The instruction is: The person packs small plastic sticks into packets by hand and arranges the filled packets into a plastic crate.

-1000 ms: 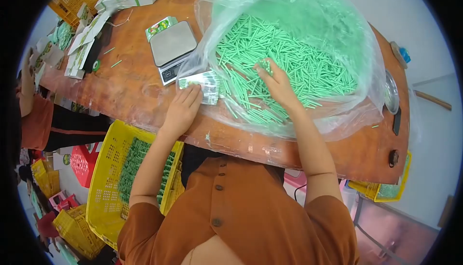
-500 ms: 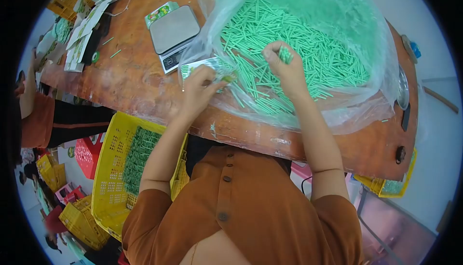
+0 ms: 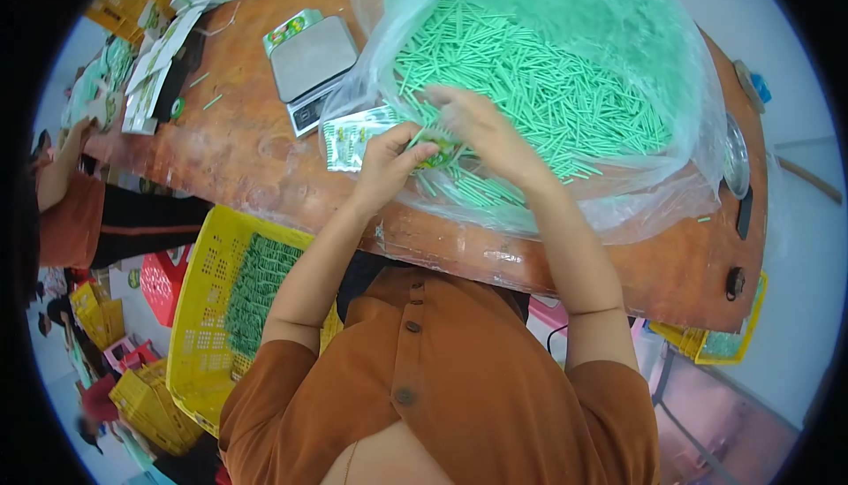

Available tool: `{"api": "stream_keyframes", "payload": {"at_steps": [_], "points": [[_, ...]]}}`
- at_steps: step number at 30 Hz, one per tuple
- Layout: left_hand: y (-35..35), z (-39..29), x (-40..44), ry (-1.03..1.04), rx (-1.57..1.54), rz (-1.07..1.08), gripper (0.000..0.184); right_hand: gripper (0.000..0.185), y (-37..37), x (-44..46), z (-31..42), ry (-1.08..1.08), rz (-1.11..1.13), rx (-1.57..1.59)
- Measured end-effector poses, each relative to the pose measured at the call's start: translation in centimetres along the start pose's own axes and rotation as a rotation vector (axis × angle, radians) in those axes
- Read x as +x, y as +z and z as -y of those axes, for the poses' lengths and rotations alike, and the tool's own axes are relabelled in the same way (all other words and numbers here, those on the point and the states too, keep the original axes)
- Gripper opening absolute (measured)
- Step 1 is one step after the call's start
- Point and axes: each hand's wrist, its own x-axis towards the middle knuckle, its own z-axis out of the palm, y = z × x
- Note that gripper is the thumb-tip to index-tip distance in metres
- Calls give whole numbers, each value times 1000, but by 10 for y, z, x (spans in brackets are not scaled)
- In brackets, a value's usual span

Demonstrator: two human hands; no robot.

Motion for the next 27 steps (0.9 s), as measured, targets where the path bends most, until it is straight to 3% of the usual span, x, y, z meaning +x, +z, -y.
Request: {"api": "stream_keyframes", "payload": {"at_steps": [3,5,6,7,8,10,12,16,20,21,22,24,26,27], "points": [[0,-20,3,81,-84,-61,15,30,-16,3,26,-36,-114,-86],[1,-27,3,18,-199,-73,23,20,-9,-1,30,-130,-16,-581],[-1,-13,6,33,-189,-50,29,14,4,-1,30,-192,-125,-700],[-19,-46,1,104,-130,79,36,13,6,1,31,-402,-124,-780],[-29,-44,-2,478,121,-92,45,17,6,8,36,-671,-106,-956],[-68,-90,-33,487,257,-164,38,23,25,18,44,-878,-67,-1010],[-103,-90,-66,488,388,-247,32,25,84,28,59,-1015,106,-811],[-145,-76,-111,453,351,-422,19,24,158,46,78,-1029,384,-804],[-143,-63,-85,334,199,-448,21,19,145,76,62,-829,276,-869],[-137,-38,-57,382,56,-337,23,19,120,87,46,-656,236,-766],[-140,-59,-65,254,182,-313,21,20,107,101,38,-473,210,-684],[-152,-65,-68,368,320,-385,19,20,177,67,109,-809,83,-666],[-173,-50,-75,574,490,-486,15,23,185,68,97,-763,57,-575],[-201,-68,-117,526,895,-690,12,28,181,65,84,-701,20,-512]]}}
